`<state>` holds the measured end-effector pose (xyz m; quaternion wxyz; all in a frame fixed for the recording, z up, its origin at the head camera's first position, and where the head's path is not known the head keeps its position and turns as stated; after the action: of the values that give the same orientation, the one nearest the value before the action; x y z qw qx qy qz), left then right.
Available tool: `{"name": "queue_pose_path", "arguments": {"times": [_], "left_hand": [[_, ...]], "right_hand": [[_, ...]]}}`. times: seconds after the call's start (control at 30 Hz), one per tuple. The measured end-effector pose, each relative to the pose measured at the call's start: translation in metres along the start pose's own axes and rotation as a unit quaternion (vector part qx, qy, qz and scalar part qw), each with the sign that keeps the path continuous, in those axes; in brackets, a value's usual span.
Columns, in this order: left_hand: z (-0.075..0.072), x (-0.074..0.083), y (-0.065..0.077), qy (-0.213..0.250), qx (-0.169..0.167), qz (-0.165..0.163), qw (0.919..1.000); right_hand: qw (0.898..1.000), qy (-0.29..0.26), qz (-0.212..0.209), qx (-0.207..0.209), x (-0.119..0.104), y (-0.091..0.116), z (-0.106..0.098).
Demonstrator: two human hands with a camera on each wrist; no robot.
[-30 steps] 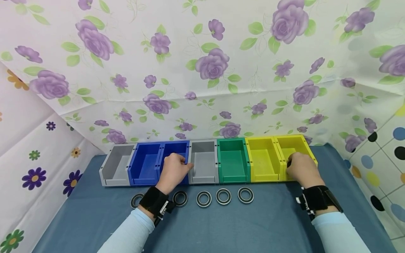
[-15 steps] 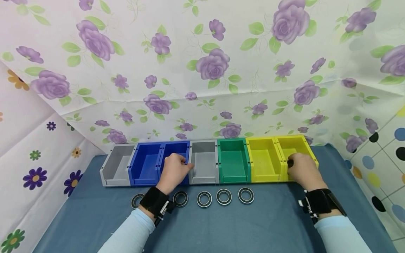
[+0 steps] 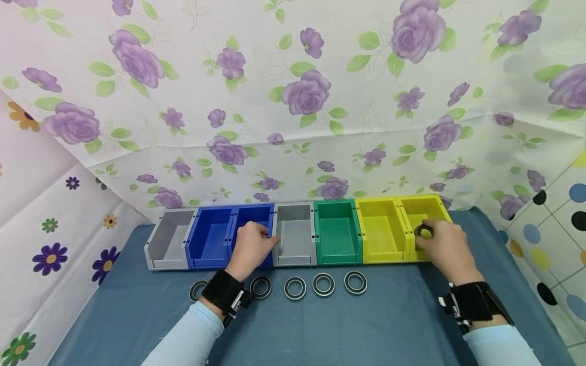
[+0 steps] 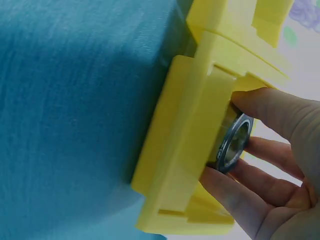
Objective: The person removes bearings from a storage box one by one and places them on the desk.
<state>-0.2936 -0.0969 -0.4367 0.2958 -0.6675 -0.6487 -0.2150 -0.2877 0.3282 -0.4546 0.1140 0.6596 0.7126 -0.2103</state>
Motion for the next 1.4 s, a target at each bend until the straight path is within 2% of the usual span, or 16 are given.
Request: {"name": "queue_pose_path", "arguments": {"times": [0.2, 0.47, 0.7, 0.8, 1.03, 1.4], "left_hand": [[0.0, -0.001, 0.0, -0.004, 0.003, -0.003, 1.0], [-0.001, 0.0, 0.0, -0.002, 0.005, -0.003, 1.0], [-0.001, -0.001, 0.0, -0.002, 0.006, -0.001, 1.0], [-0.001, -0.001, 0.0, -0.004, 0.005, -0.001, 1.0], [-0.001, 0.0, 0.0, -0.002, 0.005, 0.0, 1.0], [0.0, 0.0, 0.001, -0.004, -0.002, -0.007, 1.0]], "right_hand": [[0.999, 0.004, 0.007, 0.035, -0.01, 0.006, -0.016], [0.997, 0.008, -0.016, 0.075, -0.027, 0.018, -0.031], [0.996, 0.012, -0.012, 0.09, -0.042, 0.025, -0.039], [0.995, 0.018, -0.023, 0.097, -0.051, 0.03, -0.04], [0.993, 0.023, -0.046, 0.111, -0.066, 0.045, -0.038], [0.993, 0.02, -0.069, 0.093, -0.081, 0.061, -0.017]]}}
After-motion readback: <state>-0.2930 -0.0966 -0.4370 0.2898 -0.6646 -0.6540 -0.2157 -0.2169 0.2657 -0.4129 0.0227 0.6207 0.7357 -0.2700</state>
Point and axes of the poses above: each hand's wrist, its own y-axis away from the middle knuckle, its own z-axis out of the palm, x = y × z, the point moved 9 cm from there along -y, towards the middle knuckle, and after that the axes turned 1 degree about -z, right-handed, at the moved point
